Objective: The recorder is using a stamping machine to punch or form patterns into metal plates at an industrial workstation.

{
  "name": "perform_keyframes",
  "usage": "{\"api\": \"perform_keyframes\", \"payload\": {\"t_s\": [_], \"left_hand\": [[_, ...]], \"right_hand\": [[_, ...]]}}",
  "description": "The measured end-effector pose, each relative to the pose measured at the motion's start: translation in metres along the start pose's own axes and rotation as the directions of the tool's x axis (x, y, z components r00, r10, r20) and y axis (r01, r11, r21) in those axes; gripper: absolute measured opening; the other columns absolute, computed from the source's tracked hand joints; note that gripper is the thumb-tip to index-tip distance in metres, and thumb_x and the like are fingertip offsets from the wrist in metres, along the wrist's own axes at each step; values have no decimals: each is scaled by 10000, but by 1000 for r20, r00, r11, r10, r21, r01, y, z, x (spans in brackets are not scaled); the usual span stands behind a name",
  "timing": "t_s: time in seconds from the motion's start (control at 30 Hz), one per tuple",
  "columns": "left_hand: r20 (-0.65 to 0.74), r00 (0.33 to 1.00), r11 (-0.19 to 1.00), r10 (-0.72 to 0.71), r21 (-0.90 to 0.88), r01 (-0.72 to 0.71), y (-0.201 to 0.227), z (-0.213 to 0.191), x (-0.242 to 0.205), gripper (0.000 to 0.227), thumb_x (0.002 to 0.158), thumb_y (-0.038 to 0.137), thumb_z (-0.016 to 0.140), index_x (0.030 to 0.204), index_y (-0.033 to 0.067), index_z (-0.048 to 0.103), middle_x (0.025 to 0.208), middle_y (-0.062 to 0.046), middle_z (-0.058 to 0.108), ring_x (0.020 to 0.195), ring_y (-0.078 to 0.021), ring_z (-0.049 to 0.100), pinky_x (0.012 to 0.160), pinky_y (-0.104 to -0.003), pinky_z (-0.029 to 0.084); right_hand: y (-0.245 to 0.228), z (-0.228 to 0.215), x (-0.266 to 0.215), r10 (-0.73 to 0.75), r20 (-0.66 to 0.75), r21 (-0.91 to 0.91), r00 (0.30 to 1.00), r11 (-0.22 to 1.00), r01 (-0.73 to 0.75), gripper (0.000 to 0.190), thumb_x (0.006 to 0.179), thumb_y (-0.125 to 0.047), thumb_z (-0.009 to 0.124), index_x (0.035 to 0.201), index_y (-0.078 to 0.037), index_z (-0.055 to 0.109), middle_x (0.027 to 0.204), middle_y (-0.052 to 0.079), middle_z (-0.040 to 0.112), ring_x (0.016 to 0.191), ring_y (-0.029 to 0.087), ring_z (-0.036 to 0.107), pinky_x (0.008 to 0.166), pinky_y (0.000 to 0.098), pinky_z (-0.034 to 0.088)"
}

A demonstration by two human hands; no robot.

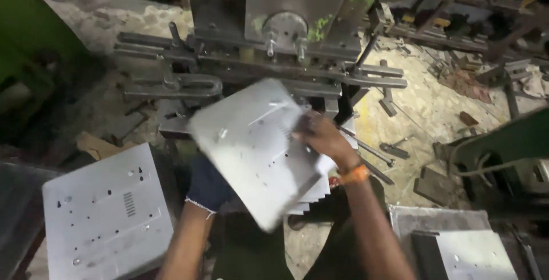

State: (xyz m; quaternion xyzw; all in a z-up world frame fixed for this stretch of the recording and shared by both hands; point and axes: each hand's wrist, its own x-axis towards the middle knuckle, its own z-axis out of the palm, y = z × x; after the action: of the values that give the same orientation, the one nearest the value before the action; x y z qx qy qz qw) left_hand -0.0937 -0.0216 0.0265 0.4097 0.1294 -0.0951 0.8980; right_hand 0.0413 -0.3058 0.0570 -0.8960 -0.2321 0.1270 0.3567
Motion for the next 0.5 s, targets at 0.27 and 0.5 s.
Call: {"api": "perform_keyframes", "payload": {"t_s": [0.27,0.5], "left_hand": [[64,997,997,-50,68,45,-9,-16,-7,598,860,408,707,1303,12,643,1139,-107,733,1007,-222,685,870,-393,547],[115,988,989,-103,121,89,-25,-28,-7,518,838,262,779,1257,-27,677,1098,-117,755,972,-234,700,851,-401,556]], "right_hand": [[-112,33,5,-283,121,-257,951,917,305,795,826,-338,797,1525,-224,437,1705,148,132,1561,385,76,1195,638,48],[-78,29,-22,-273,-175,-356,946,913,198,874,798,-400,819,1470,-24,406,1568,264,287,1442,441,269,1143,585,231]]}}
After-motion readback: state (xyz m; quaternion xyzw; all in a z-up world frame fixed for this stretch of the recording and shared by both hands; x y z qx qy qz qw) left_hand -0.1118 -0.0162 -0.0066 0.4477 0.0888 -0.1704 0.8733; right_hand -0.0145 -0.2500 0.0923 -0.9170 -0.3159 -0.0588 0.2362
